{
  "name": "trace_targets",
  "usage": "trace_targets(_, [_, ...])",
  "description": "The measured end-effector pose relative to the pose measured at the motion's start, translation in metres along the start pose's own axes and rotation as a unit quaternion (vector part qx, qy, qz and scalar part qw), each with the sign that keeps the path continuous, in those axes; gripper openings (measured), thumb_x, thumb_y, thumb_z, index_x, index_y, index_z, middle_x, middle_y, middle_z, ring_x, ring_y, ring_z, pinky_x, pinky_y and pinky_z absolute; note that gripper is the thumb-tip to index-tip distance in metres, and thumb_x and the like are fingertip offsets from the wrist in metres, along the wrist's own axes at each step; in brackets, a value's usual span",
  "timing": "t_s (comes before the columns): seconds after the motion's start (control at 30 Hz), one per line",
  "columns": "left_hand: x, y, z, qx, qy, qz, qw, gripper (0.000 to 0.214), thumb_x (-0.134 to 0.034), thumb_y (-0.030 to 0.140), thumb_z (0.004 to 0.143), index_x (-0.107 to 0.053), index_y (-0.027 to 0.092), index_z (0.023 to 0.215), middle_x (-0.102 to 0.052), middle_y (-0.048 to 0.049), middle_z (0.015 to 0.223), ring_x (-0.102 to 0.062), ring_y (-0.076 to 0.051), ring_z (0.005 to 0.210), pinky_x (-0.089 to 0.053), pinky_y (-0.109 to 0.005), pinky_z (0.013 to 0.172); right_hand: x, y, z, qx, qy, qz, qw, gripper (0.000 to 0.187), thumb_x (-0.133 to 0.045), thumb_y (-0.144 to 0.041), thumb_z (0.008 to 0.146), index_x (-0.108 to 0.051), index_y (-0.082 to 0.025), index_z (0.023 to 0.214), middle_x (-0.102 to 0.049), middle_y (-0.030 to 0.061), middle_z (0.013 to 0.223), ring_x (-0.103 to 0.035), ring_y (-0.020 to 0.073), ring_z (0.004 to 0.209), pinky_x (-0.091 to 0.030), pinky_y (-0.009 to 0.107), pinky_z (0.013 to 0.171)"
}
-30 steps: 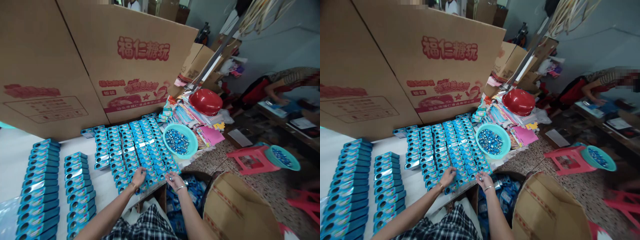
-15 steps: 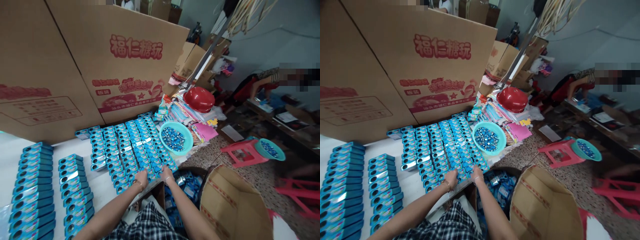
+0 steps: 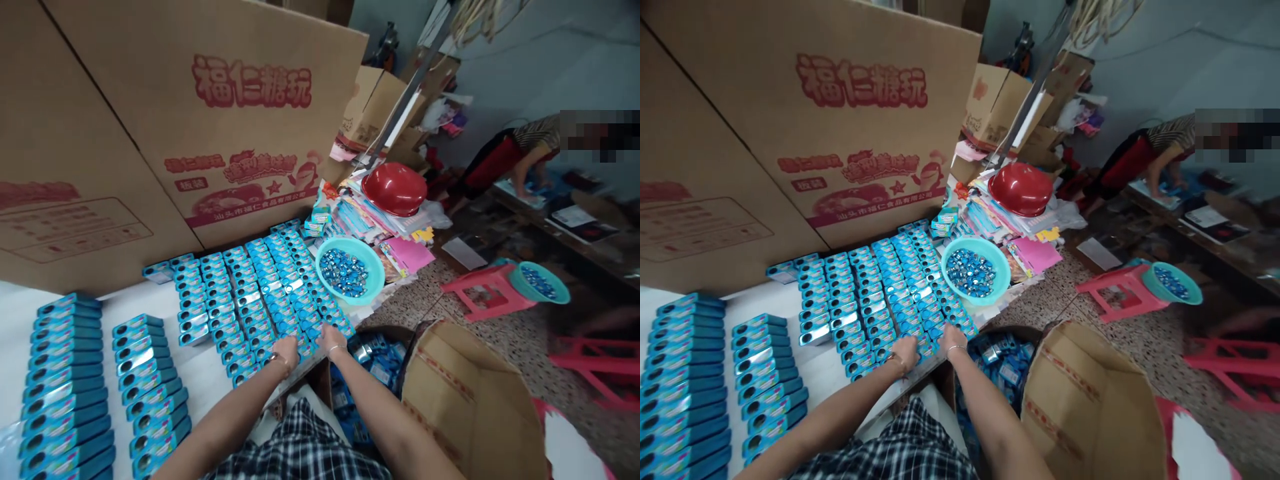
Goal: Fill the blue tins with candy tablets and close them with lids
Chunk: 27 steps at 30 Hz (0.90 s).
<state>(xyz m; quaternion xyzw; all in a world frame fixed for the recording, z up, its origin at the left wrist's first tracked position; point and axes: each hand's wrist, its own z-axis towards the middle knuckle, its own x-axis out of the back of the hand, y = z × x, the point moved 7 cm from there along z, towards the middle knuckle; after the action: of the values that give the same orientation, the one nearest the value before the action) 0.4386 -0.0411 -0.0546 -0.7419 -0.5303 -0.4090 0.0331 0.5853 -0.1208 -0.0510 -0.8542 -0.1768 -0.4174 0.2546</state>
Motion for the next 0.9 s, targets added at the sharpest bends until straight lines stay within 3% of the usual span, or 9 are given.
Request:
trace_targets(0.17, [0.013, -0.004, -0.020, -0.040, 0.050, -0.020, 0.998, 0.019, -0.054, 0.028, 0.088, -0.065, 0.016, 0.099, -0.071, -0.0105, 0.093, -0.065, -0.025, 0.093, -0.041, -0.030, 0.075, 0.003, 0.018, -0.007, 0.021, 0.017, 0.059, 0.998, 0.005, -0.064, -0.022, 0.074, -0.059, -0.020, 0.076, -0.067, 0.0023, 0.074, -0.063, 0.0177, 0.073, -0.039, 0.025, 0.064])
trace_targets(0.27, [0.040, 0.011, -0.015, -0.072, 0.093, -0.066, 0.991, 0.023, -0.047, 0.032, 0.093, -0.063, 0.019, 0.102, -0.070, -0.0050, 0.084, -0.065, -0.019, 0.083, -0.040, -0.026, 0.071, 0.037, 0.040, 0.002, 0.035, 0.102, 0.158, 0.982, 0.012, -0.053, -0.031, 0.083, -0.058, -0.020, 0.081, -0.065, 0.0011, 0.072, -0.061, 0.0163, 0.070, -0.043, 0.024, 0.067])
trace_targets(0.4, [0.090, 0.074, 0.023, -0.133, 0.132, -0.123, 0.975, 0.030, -0.045, 0.033, 0.093, -0.059, 0.019, 0.115, -0.069, -0.0040, 0.086, -0.064, -0.017, 0.082, -0.042, -0.025, 0.074, 0.115, 0.073, 0.043, 0.017, 0.252, 0.289, 0.923, 0.028, -0.047, -0.040, 0.086, -0.059, -0.018, 0.097, -0.067, 0.0051, 0.080, -0.062, 0.0205, 0.076, -0.046, 0.028, 0.075])
trace_targets(0.5, [0.115, 0.141, 0.074, -0.177, 0.127, -0.134, 0.967, 0.032, -0.044, 0.025, 0.092, -0.058, 0.022, 0.120, -0.067, -0.0052, 0.108, -0.061, -0.018, 0.100, -0.042, -0.026, 0.089, 0.154, 0.076, 0.094, 0.018, 0.246, 0.220, 0.944, 0.035, -0.048, -0.032, 0.086, -0.057, -0.015, 0.115, -0.066, 0.0114, 0.104, -0.061, 0.0227, 0.098, -0.043, 0.031, 0.090])
trace_targets(0.57, [0.116, 0.182, 0.111, -0.189, 0.105, -0.132, 0.967, 0.037, -0.050, 0.013, 0.084, -0.059, 0.020, 0.120, -0.061, -0.0087, 0.122, -0.056, -0.021, 0.115, -0.038, -0.029, 0.100, 0.154, 0.074, 0.131, 0.004, 0.183, 0.131, 0.974, 0.041, -0.056, -0.028, 0.082, -0.056, -0.018, 0.122, -0.059, 0.0132, 0.124, -0.054, 0.0252, 0.116, -0.037, 0.034, 0.100])
trace_targets(0.67, [0.100, 0.219, 0.163, -0.162, 0.047, -0.130, 0.977, 0.050, -0.066, 0.001, 0.063, -0.062, 0.012, 0.111, -0.057, -0.0193, 0.125, -0.050, -0.035, 0.123, -0.037, -0.045, 0.105, 0.129, 0.077, 0.175, -0.035, 0.091, 0.067, 0.993, 0.046, -0.067, -0.027, 0.073, -0.059, -0.022, 0.118, -0.051, 0.0143, 0.133, -0.048, 0.0323, 0.123, -0.036, 0.042, 0.100])
trace_targets(0.8, [0.077, 0.225, 0.206, -0.100, 0.012, -0.176, 0.979, 0.064, -0.074, -0.009, 0.037, -0.064, 0.016, 0.095, -0.054, -0.0190, 0.126, -0.041, -0.047, 0.128, -0.030, -0.062, 0.106, 0.101, 0.081, 0.211, -0.038, 0.081, 0.102, 0.991, 0.023, -0.056, -0.022, 0.081, -0.064, -0.021, 0.103, -0.059, 0.0156, 0.118, -0.058, 0.0301, 0.111, -0.042, 0.040, 0.090])
trace_targets(0.9, [0.074, 0.215, 0.222, -0.068, 0.009, -0.268, 0.961, 0.053, -0.078, -0.002, 0.041, -0.062, 0.018, 0.088, -0.051, -0.0183, 0.130, -0.044, -0.047, 0.126, -0.032, -0.061, 0.104, 0.095, 0.085, 0.230, -0.003, 0.053, 0.130, 0.990, 0.019, -0.049, -0.023, 0.084, -0.064, -0.020, 0.095, -0.067, 0.0124, 0.096, -0.065, 0.0253, 0.090, -0.045, 0.034, 0.079])
